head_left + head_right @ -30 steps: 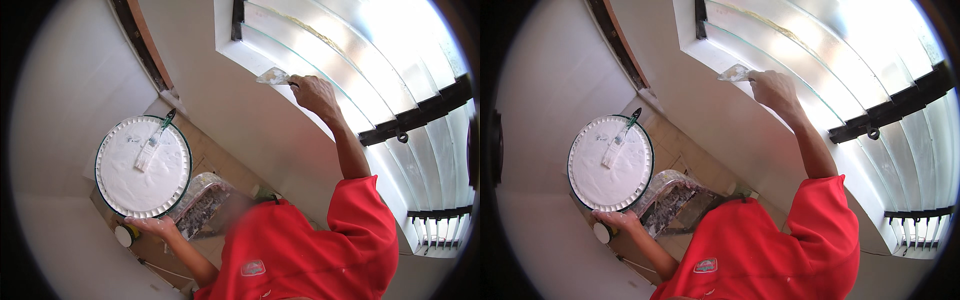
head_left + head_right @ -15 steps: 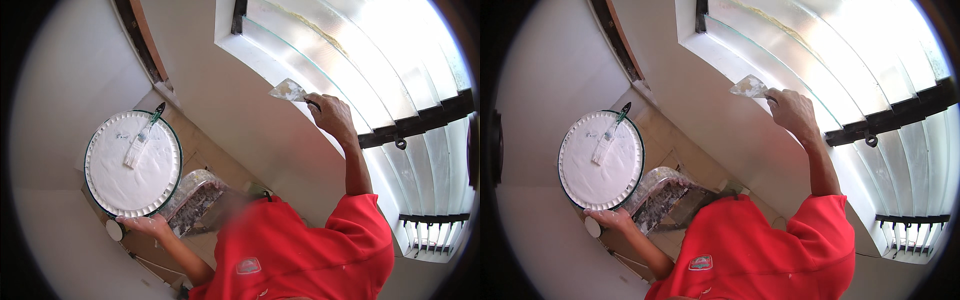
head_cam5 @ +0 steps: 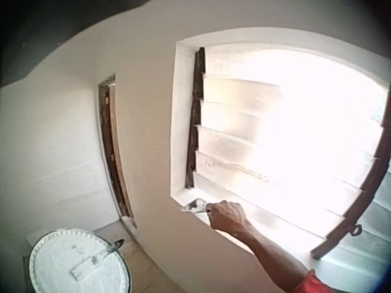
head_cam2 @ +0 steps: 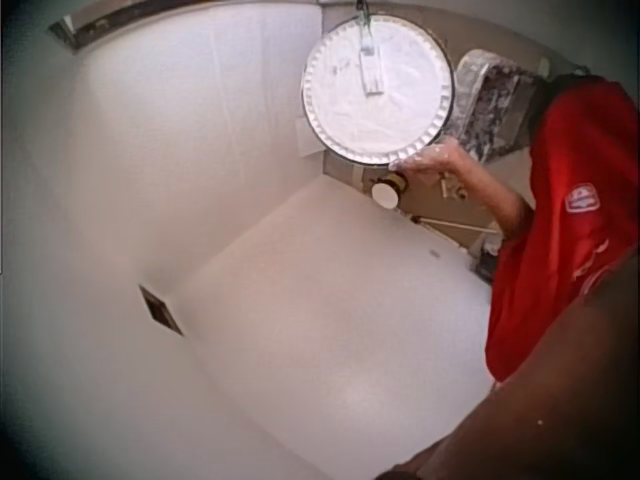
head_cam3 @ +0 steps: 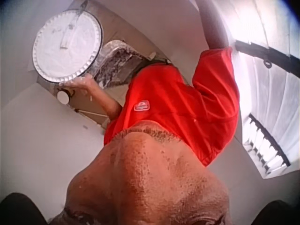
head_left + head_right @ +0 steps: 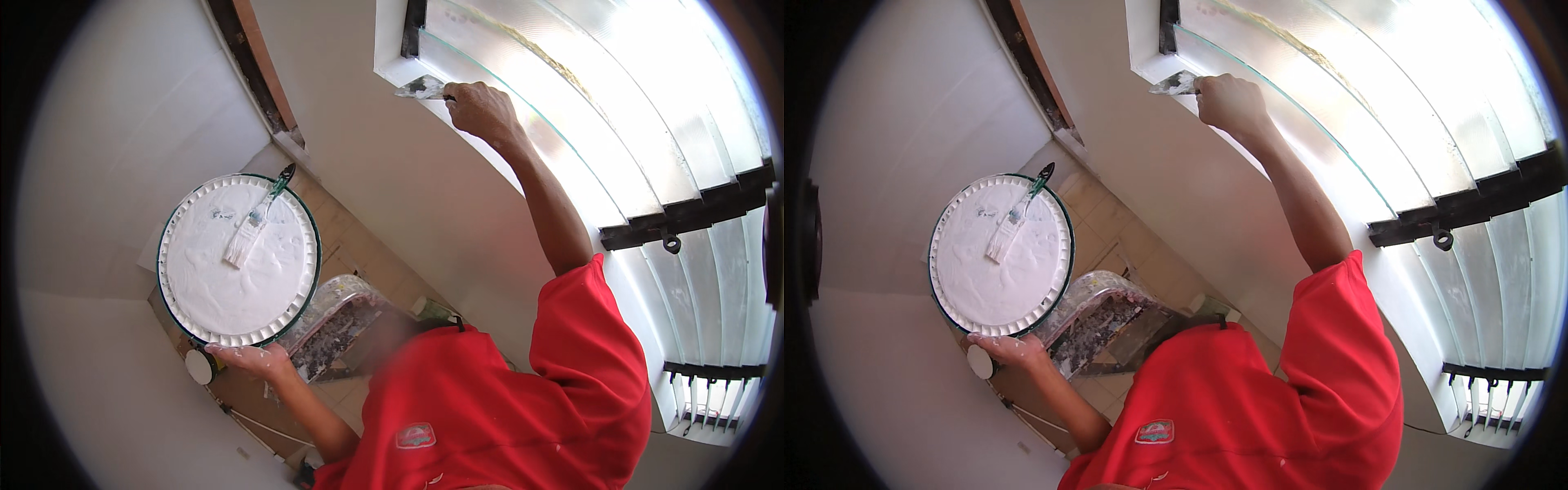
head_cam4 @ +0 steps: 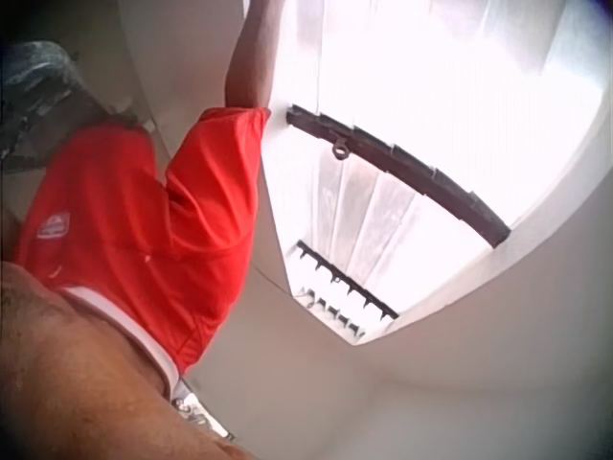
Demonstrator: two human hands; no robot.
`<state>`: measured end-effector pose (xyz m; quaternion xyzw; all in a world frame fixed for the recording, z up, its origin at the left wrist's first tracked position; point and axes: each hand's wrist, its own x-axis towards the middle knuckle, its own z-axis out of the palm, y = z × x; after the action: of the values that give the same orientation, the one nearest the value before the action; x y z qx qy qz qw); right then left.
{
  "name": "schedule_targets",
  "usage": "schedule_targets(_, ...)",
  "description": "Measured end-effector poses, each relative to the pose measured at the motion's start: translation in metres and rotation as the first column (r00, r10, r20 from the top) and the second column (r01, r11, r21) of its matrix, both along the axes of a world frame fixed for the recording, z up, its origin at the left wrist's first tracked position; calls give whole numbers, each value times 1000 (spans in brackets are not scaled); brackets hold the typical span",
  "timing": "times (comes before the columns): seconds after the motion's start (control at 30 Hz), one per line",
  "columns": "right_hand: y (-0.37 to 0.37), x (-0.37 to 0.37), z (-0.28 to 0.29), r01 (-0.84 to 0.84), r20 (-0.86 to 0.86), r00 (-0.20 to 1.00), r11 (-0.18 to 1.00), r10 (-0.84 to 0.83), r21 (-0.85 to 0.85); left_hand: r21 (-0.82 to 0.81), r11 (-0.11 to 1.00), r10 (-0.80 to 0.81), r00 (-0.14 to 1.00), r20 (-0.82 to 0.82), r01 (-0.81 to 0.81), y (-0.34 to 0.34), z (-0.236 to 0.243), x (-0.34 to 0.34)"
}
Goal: The person uses a putty knife to apply white wall compound to the wall beneath a glass-paneled window. They repeatedly scoop compound from a bucket and spread it along the wall surface, working in short strokes.
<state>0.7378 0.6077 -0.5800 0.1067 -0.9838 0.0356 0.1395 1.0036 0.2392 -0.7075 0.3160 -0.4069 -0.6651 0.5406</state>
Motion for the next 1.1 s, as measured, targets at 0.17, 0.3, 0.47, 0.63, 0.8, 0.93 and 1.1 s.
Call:
schedule_targets(0.17,21,26,0,29,11,1000,999,-29,34,-19,999,28,999,-26,-29,14,13,-5)
schedule_targets(0.3,22,34,4,89,62,994,993,-95,82,10,998,67,998,2,-67,15,17,-6)
schedule_targets(0.47,7,25,8,80,39,996,992,-84,99,16,999,35,998,-48,-35,10,11,-5)
schedule_targets(0.63,-2,26,7,35,56,998,998,-37,50,-12,999,37,999,-36,-37,9,10,-5)
schedule_targets(0.8,-10,20,11,-64,-23,998,996,66,57,47,998,36,999,-3,-36,14,19,-5)
schedule_targets(0.93,-10,21,11,-22,36,999,999,20,40,64,998,10,999,-38,-8,14,20,-5)
schedule_targets(1.1,-15,21,8,104,92,990,993,-108,49,20,999,46,999,-11,-46,8,9,-4)
